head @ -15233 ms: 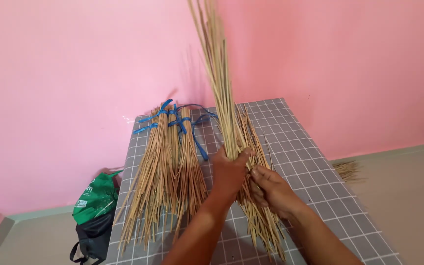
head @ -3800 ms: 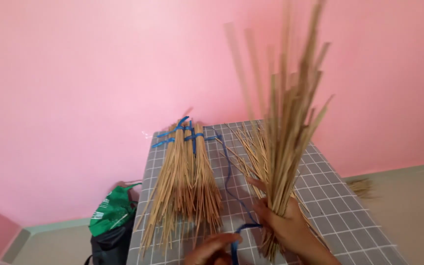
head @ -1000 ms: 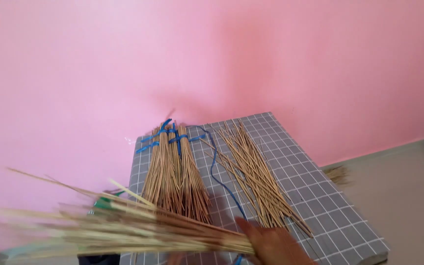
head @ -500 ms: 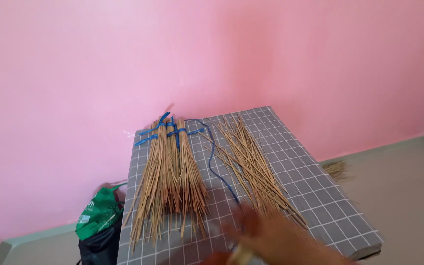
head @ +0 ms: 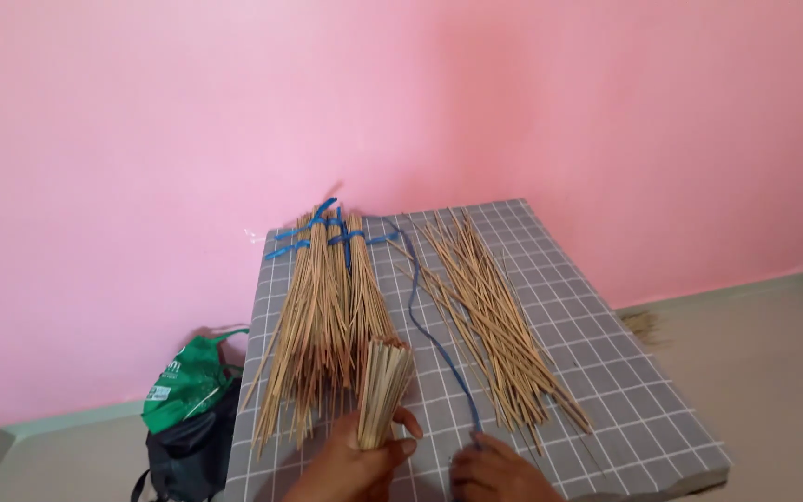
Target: Bundling and tying palm leaf ribs together with plastic string to create traditional brooms.
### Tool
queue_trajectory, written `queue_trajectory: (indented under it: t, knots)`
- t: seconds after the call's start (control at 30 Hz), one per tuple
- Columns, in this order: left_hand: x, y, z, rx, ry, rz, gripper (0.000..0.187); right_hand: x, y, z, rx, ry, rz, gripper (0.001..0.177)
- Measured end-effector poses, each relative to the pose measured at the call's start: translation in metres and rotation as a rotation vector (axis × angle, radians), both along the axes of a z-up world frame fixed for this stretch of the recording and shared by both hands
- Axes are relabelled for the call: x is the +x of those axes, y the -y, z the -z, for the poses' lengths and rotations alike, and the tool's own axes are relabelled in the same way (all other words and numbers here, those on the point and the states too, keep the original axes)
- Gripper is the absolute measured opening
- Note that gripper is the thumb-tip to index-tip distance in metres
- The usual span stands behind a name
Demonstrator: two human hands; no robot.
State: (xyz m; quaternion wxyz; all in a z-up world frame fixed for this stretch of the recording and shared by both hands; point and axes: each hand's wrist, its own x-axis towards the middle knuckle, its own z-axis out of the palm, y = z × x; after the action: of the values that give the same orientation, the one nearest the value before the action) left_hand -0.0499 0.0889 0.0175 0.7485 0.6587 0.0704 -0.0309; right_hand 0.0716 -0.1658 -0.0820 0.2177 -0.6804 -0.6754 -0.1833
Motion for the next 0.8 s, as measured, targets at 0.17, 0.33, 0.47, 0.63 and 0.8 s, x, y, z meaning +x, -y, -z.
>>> queue_trajectory:
  t: [0.17, 0.33, 0.47, 0.63, 0.8]
  knots:
    - [0.001, 0.005, -0.019, 0.210, -0.005, -0.006, 0.013, -0.020, 0.000, -0.066, 0.141, -0.498, 0.225, 0.020]
    - [-0.009, 0.019, -0.042, 0.441, -0.124, -0.034, 0.011, 0.006, -0.007, -0.075, 0.685, -1.479, 0.358, 0.010]
    - [-0.006, 0.037, -0.052, 0.374, 0.237, 0.124, 0.045, -0.002, -0.030, -0.090, 0.765, -1.629, 0.221, 0.020]
    - [0.043, 0.036, 0.022, 0.369, 0.250, 0.191, 0.125, -0.009, -0.033, -0.081, 0.565, -1.472, 0.339, 0.027]
    - [0.024, 0.066, -0.024, -0.104, 0.479, 0.283, 0.078, -0.024, -0.030, -0.103, 0.507, -1.428, -0.044, 0.033]
